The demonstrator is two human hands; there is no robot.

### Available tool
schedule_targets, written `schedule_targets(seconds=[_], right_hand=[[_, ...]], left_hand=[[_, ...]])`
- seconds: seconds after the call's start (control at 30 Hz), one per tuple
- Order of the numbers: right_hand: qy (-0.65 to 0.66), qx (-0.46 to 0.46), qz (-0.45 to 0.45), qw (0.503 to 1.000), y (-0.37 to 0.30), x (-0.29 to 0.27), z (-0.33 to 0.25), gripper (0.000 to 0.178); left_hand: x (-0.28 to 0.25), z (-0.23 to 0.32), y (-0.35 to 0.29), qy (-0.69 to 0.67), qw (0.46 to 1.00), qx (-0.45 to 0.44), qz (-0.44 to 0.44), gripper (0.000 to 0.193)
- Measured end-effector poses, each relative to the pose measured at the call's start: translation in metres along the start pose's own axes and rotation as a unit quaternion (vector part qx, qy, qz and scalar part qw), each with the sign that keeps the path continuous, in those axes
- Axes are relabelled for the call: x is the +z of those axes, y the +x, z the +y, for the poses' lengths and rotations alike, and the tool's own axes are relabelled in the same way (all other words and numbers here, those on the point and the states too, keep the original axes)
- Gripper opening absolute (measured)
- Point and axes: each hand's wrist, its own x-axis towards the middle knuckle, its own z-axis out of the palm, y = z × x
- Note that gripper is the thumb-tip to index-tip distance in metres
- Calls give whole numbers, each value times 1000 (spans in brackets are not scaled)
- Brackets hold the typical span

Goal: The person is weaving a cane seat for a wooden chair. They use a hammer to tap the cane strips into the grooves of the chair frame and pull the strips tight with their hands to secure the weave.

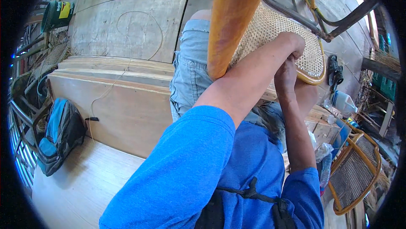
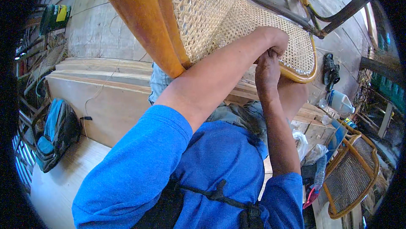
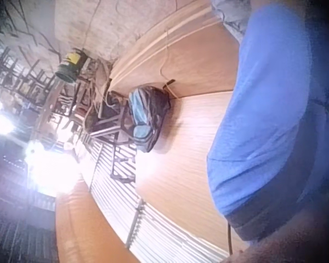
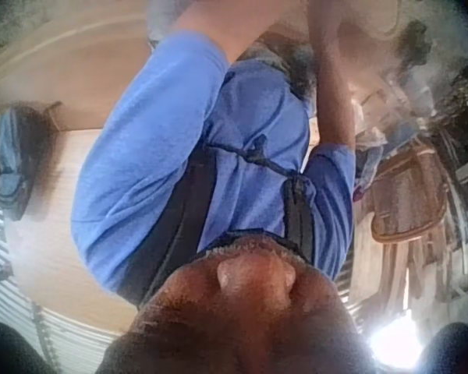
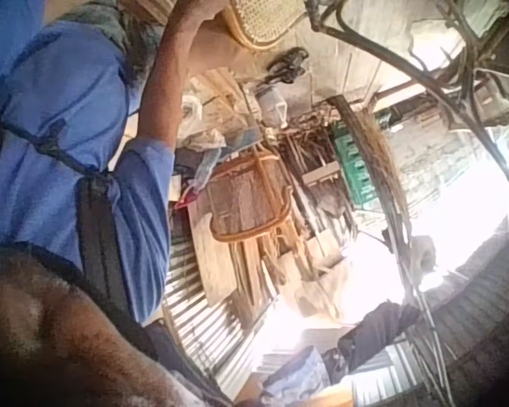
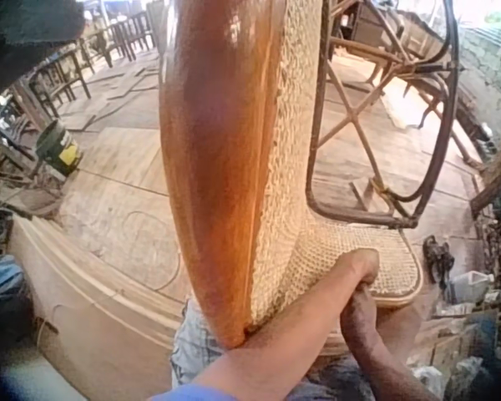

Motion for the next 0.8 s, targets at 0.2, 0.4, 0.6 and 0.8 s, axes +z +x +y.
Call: schedule_targets(seconds=[0.2,0.4,0.6,0.8], right_hand=[[-25,15,12,1000,1,4,-1,35],[-29,129,-150,980,18,-8,6,25],[-37,70,-139,987,21,-14,5,17],[-61,8,-120,991,18,-2,22,13]], left_hand=[[4,-2,7,13,999,30,20,17],[1,-5,0,-6,998,20,65,17],[4,-9,13,-36,999,5,37,19],[8,-25,22,-96,958,31,269,29]])
